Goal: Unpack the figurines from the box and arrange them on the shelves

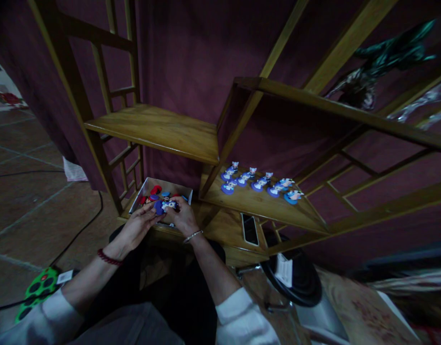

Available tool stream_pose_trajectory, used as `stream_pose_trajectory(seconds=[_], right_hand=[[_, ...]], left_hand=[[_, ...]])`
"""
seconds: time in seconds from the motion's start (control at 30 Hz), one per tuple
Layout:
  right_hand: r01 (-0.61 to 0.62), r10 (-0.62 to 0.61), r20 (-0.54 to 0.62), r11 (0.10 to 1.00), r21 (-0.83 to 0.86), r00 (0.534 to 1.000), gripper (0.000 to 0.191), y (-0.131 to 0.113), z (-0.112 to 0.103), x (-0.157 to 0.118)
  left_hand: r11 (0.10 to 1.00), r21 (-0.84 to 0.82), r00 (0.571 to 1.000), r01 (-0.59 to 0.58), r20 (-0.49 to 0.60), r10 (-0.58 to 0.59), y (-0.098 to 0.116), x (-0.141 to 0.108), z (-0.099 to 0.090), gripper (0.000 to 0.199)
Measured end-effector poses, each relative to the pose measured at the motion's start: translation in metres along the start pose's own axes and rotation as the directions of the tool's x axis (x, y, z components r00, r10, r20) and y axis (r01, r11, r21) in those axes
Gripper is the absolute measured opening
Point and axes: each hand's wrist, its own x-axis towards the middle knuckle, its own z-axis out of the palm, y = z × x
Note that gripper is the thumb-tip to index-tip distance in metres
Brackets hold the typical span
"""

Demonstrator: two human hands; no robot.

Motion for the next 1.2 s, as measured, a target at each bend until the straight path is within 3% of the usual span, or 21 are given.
stream_pose_trajectory(seconds=[0.2, 0.73, 1.2], right_hand=[[0.008, -0.007, -0.009, 0.995, 0.100, 1.000, 0.024, -0.005, 0.001, 0.001], [0.066, -0.074, -0.067, 0.992, -0.108, 0.995, 0.025, 0.010, 0.005, 0.006], [0.133, -0.149, -0.050, 0.964, -0.230, 0.988, 0.019, -0.001, 0.005, 0.007]], left_hand=[[0.999, 0.006, 0.999, -0.033, 0.005, 0.033, 0.002, -0.002, 0.000, 0.026], [1.000, 0.018, 1.000, 0.019, -0.013, -0.019, 0.001, 0.006, -0.003, 0.023], [0.997, -0.002, 0.997, 0.071, -0.012, -0.071, 0.000, 0.018, -0.007, 0.015]])
